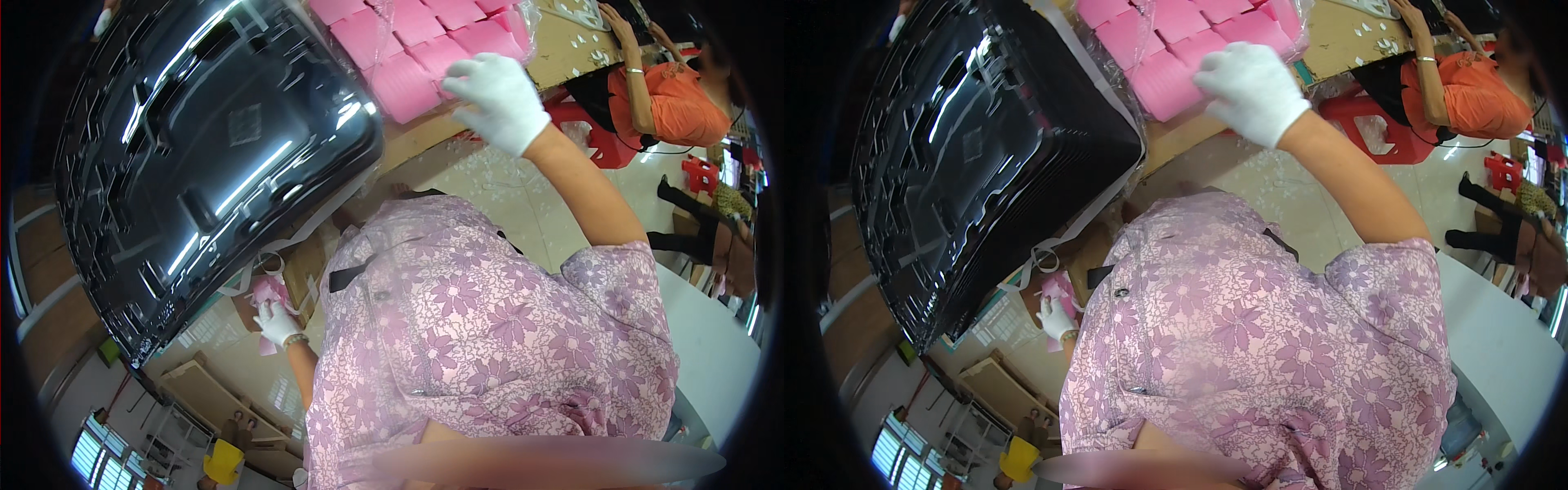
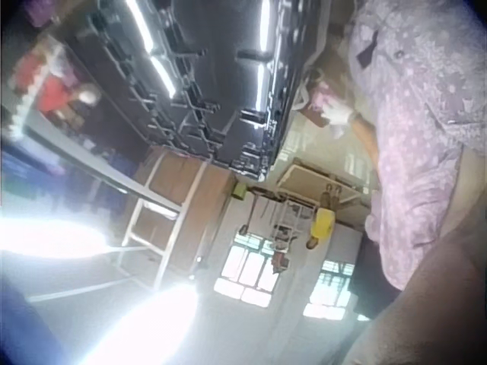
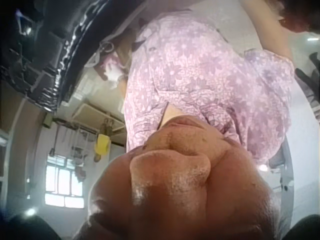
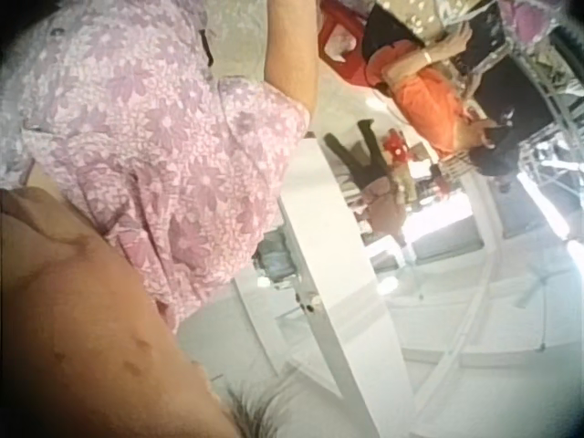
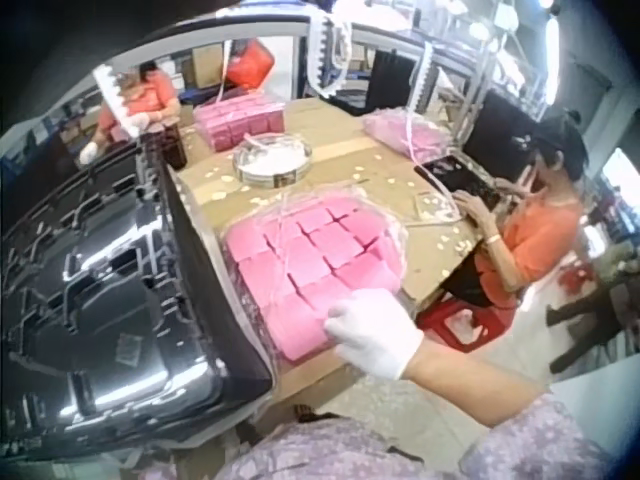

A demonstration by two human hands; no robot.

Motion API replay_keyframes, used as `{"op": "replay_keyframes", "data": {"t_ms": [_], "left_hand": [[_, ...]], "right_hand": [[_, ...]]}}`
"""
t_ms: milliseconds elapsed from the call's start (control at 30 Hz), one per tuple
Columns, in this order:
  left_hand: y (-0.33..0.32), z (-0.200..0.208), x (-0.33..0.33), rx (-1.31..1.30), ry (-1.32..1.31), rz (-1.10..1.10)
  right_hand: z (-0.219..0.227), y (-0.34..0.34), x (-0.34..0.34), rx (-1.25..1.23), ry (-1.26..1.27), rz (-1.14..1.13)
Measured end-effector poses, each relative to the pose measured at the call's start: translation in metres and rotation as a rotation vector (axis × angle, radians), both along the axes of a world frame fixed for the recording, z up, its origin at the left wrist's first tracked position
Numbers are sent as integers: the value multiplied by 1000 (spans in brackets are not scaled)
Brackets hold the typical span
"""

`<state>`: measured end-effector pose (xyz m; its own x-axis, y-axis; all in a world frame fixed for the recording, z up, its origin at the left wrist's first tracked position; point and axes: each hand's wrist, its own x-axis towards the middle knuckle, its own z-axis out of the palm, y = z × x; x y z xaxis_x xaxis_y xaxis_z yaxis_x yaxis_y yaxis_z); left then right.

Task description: The person applies stickers from a strip onto black plastic trays, fits pink foam sheets into the trays, and stacks the assembled trays.

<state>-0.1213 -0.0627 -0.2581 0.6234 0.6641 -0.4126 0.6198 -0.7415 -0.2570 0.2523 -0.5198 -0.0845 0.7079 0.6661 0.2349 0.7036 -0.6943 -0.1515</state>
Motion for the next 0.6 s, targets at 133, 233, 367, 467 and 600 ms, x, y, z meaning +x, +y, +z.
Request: {"op": "replay_keyframes", "data": {"t_ms": [133, 233, 367, 467, 600], "left_hand": [[-50, 22, 37, -394, -731, 280], [-79, 75, 75, -797, -646, 313], [-107, 103, 103, -1271, -648, 303], [-142, 151, 155, -1464, -525, 312], [-171, 158, 203, -1558, -421, 72]], "right_hand": [[-30, 36, 7, -86, -33, 87], [-56, 47, 18, -41, -95, 135], [-58, 53, 30, -12, -9, 155], [-61, 46, 36, 224, 146, 130], [-61, 38, 52, 393, 492, 93]]}}
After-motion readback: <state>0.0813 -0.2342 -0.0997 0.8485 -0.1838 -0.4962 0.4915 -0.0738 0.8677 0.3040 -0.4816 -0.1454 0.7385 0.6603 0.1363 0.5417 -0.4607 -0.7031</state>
